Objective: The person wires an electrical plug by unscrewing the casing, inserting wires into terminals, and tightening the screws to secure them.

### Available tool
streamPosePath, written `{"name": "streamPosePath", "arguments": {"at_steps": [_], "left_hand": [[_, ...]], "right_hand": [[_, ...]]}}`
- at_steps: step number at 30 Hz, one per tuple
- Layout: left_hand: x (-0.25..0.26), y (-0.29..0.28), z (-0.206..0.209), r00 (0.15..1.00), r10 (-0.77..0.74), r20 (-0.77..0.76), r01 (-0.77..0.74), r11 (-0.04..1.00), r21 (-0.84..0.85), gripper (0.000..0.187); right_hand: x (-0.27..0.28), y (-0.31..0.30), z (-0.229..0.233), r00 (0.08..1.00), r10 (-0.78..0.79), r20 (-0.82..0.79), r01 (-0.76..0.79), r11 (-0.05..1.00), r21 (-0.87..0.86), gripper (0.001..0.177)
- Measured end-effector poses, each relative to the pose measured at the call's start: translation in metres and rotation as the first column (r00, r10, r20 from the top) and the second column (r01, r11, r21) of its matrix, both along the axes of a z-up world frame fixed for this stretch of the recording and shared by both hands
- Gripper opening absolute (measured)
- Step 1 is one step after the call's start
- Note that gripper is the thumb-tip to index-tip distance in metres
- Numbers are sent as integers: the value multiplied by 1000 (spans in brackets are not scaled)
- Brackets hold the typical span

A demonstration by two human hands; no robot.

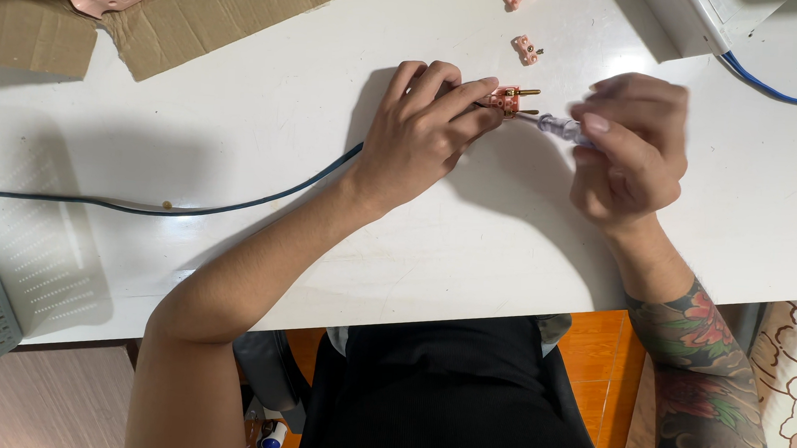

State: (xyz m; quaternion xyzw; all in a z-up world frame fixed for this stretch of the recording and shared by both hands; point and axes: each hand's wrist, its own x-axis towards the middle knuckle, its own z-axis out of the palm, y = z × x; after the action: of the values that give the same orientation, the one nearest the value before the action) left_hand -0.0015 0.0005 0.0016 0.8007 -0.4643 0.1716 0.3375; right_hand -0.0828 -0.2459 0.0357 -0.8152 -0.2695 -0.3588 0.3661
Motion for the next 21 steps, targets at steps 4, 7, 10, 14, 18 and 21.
{"name": "streamPosePath", "arguments": {"at_steps": [4, 7, 10, 14, 18, 21], "left_hand": [[1, 1, 5, 1000, 1, 29, -2, 1000, 21, 29], [2, 1, 3, 1000, -17, 17, 17, 1000, -15, 24], [1, 1, 5, 1000, 6, -3, -6, 1000, 26, 15], [2, -1, -1, 1000, -1, 6, 1, 1000, 10, 18], [1, -5, -6, 999, 32, 15, -32, 999, -19, 11], [2, -4, -7, 1000, 15, 12, -14, 1000, -25, 9]], "right_hand": [[-2, -4, -11, 997, -69, -19, 70, 996, 63, 24], [2, 4, 0, 1000, 0, -2, 0, 1000, -6, 39], [-1, 4, -5, 997, 78, 3, -78, 997, 24, 32], [2, -5, -10, 999, 33, -25, -31, 996, 80, 28], [2, -5, -9, 992, 125, 21, -126, 989, 72, 35], [7, -11, 0, 989, 148, -15, -146, 985, 94, 27]]}}
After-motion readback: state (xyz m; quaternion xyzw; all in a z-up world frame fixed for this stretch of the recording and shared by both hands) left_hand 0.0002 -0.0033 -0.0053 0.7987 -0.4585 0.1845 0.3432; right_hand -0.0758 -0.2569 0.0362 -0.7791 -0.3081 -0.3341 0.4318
